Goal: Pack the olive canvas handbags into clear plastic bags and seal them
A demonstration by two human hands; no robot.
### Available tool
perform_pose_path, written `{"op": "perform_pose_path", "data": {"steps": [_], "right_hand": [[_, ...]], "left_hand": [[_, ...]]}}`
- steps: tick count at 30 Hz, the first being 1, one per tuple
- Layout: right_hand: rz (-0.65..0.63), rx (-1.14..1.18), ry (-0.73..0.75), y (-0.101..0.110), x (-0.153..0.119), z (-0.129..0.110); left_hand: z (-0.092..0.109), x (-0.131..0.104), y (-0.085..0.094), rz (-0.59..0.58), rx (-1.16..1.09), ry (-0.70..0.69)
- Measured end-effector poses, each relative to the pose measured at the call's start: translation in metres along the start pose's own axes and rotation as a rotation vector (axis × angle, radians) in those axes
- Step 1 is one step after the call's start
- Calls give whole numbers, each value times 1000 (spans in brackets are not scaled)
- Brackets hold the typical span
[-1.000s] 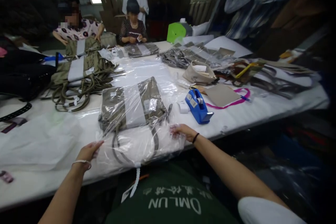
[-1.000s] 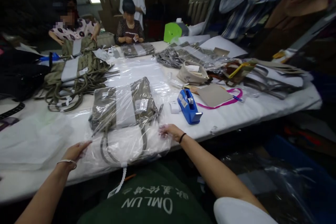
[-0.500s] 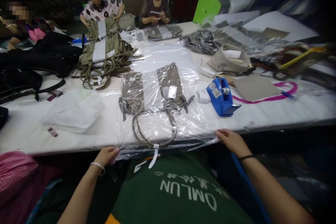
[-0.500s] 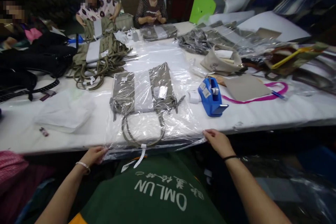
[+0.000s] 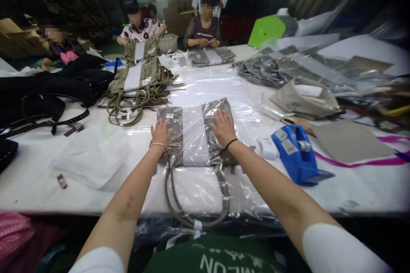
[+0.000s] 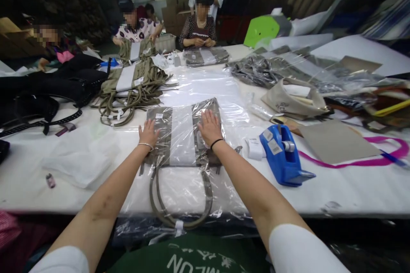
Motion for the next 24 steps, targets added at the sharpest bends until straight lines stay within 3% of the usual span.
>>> {"op": "perform_pose_path", "data": {"steps": [3, 6, 8, 11, 13, 15, 19, 21, 24], "right_hand": [[-187, -18, -256, -49, 3, 77], [-302, -36, -364, -66, -4, 118], [-235, -78, -357, -51, 3, 116], [16, -112, -211, -12, 35, 81], [88, -102, -96, -5, 59, 59], [36, -93, -64, -22, 77, 56], [-106, -66, -97, -76, 83, 79], [-111, -51, -101, -88, 83, 86], [-141, -12, -97, -89, 87, 88]], "left_hand": [[-10, 28, -38, -62, 23, 35], [-17, 33, -66, -68, 35, 20], [-18, 33, -70, -24, 21, 18], [-14, 41, -57, 71, -14, 2], [-8, 54, -48, 99, -15, -14], [-5, 69, -51, 53, -3, -14], [-6, 85, -75, -60, 45, 2], [-6, 87, -82, -71, 57, 4], [-4, 88, -79, -100, 25, 17]]}}
Point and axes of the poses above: each hand's wrist, its own x-axis towards the middle knuckle, its own y-axis out of the back of the hand, z = x × y, the point moved 9 cm from there along x, towards the middle knuckle, and after that the axes turned 10 degrees about -x, right-handed, at the moved point
